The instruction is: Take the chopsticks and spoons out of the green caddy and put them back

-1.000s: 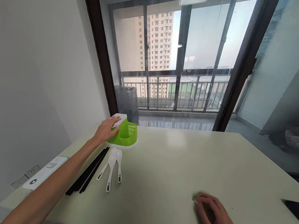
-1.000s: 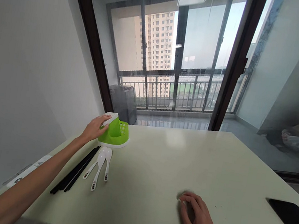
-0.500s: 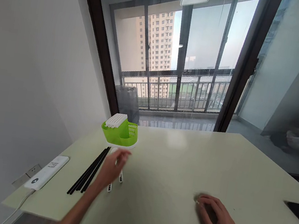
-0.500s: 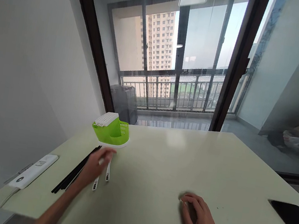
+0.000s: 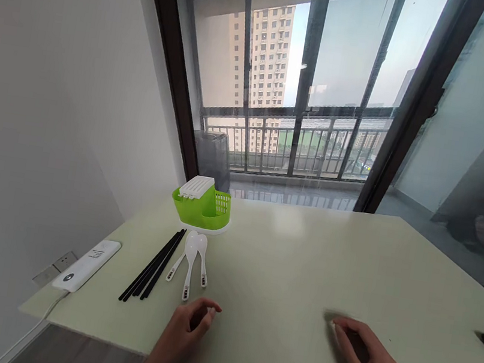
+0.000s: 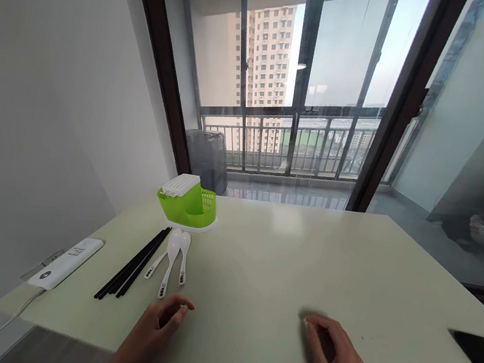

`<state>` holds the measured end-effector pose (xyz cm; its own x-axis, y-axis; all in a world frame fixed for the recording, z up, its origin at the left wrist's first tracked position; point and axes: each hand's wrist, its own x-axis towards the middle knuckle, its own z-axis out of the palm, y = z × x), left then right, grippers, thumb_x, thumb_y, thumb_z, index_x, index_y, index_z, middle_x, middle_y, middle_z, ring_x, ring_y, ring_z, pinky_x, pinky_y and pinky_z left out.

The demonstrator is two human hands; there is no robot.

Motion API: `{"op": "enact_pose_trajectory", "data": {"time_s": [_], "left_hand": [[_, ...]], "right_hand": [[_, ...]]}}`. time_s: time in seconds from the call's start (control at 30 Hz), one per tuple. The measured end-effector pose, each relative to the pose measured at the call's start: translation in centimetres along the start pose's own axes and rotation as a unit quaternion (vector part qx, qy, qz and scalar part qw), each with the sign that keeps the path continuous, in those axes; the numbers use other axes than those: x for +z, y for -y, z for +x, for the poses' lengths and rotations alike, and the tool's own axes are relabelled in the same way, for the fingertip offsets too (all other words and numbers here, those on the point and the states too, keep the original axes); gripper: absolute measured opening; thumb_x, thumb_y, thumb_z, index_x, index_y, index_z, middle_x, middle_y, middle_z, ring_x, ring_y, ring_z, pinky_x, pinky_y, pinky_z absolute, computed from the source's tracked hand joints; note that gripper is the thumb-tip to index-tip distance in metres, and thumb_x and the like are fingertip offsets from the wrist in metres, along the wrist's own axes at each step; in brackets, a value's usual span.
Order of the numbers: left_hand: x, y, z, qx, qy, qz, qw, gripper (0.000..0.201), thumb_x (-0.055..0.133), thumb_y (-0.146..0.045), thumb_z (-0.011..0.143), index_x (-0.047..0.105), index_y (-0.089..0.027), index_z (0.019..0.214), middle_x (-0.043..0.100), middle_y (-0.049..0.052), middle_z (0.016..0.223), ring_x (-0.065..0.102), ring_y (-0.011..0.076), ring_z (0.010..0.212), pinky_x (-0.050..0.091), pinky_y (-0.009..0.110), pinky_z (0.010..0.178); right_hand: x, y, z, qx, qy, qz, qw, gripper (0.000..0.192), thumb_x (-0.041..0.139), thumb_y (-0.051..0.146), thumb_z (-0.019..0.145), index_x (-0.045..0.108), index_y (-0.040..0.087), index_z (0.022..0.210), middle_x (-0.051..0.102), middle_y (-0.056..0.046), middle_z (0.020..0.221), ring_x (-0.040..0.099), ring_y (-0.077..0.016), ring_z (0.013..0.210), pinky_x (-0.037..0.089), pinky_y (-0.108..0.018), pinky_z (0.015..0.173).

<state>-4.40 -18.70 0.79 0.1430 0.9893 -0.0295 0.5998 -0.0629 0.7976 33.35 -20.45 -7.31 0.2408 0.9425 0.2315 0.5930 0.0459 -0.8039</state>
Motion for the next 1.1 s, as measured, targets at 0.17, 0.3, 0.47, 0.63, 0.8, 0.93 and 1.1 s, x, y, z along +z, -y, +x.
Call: {"op": "enact_pose_trajectory", "data": {"time_s": [0.17, 0.3, 0.47, 0.63, 0.8, 0.93, 1.1], "left_hand": [[0.4, 0.1, -0.1, -0.001, -0.023, -0.009, 1.000, 0.043, 0.046, -0.053, 0.097, 0.071, -0.019, 0.100, 0.036, -0.005, 0.065, 0.034, 0.0139, 0.059, 0.025, 0.026, 0.058], [0.4, 0.2, -0.2, 0.001, -0.021, -0.015, 1.000, 0.041, 0.046, -0.052, 0.097, 0.071, -0.019, 0.099, 0.035, -0.005, 0.064, 0.033, 0.0136, 0.059, 0.025, 0.026, 0.058], [0.5, 0.1, -0.3, 0.003, -0.021, -0.020, 1.000, 0.039, 0.047, -0.051, 0.096, 0.071, -0.020, 0.098, 0.034, -0.005, 0.064, 0.033, 0.0137, 0.059, 0.025, 0.026, 0.058], [0.6, 0.1, -0.3, 0.002, -0.026, -0.014, 1.000, 0.039, 0.046, -0.050, 0.096, 0.072, -0.020, 0.098, 0.034, -0.004, 0.064, 0.034, 0.0145, 0.059, 0.027, 0.026, 0.058], [0.5, -0.1, -0.3, 0.001, -0.032, -0.012, 0.999, 0.039, 0.047, -0.050, 0.096, 0.073, -0.021, 0.098, 0.039, -0.004, 0.064, 0.036, 0.0144, 0.058, 0.028, 0.026, 0.057], [0.6, -0.1, -0.5, 0.009, -0.034, -0.003, 0.999, 0.039, 0.047, -0.049, 0.097, 0.073, -0.020, 0.098, 0.039, -0.004, 0.062, 0.035, 0.0137, 0.057, 0.028, 0.025, 0.056], [-0.2, 0.6, -0.7, 0.012, -0.120, 0.012, 0.993, 0.043, 0.046, -0.055, 0.096, 0.072, -0.021, 0.103, 0.042, -0.004, 0.061, 0.041, 0.0141, 0.054, 0.031, 0.025, 0.054]], "right_hand": [[0.0, -0.4, -0.1, 0.012, -0.003, -0.002, 1.000, 0.042, 0.054, 0.065, 0.090, 0.070, 0.029, 0.104, 0.077, -0.003, 0.108, 0.074, -0.0216, 0.094, 0.058, -0.025, 0.068], [0.0, -1.0, 0.1, 0.008, 0.006, -0.013, 1.000, 0.042, 0.056, 0.065, 0.088, 0.071, 0.029, 0.105, 0.077, -0.002, 0.109, 0.074, -0.0217, 0.096, 0.059, -0.025, 0.068], [-0.2, -1.3, 0.2, 0.004, 0.004, -0.020, 1.000, 0.043, 0.056, 0.065, 0.088, 0.072, 0.029, 0.105, 0.077, -0.003, 0.109, 0.075, -0.0223, 0.096, 0.059, -0.024, 0.066], [-0.3, -0.9, 0.2, -0.001, 0.007, -0.020, 1.000, 0.041, 0.057, 0.063, 0.089, 0.073, 0.028, 0.104, 0.078, -0.004, 0.108, 0.075, -0.0228, 0.095, 0.059, -0.025, 0.065], [-0.4, -0.4, -0.1, -0.004, -0.009, -0.019, 1.000, 0.040, 0.057, 0.060, 0.090, 0.072, 0.027, 0.106, 0.078, -0.005, 0.109, 0.075, -0.0236, 0.094, 0.058, -0.025, 0.064], [-0.5, -0.1, -0.2, 0.006, 0.001, -0.012, 1.000, 0.042, 0.057, 0.063, 0.089, 0.073, 0.028, 0.105, 0.078, -0.004, 0.110, 0.074, -0.0228, 0.094, 0.057, -0.024, 0.063], [-0.5, -0.4, 0.1, 0.010, 0.010, -0.010, 1.000, 0.042, 0.057, 0.063, 0.090, 0.072, 0.028, 0.106, 0.078, -0.005, 0.110, 0.075, -0.0232, 0.093, 0.058, -0.024, 0.064]]}}
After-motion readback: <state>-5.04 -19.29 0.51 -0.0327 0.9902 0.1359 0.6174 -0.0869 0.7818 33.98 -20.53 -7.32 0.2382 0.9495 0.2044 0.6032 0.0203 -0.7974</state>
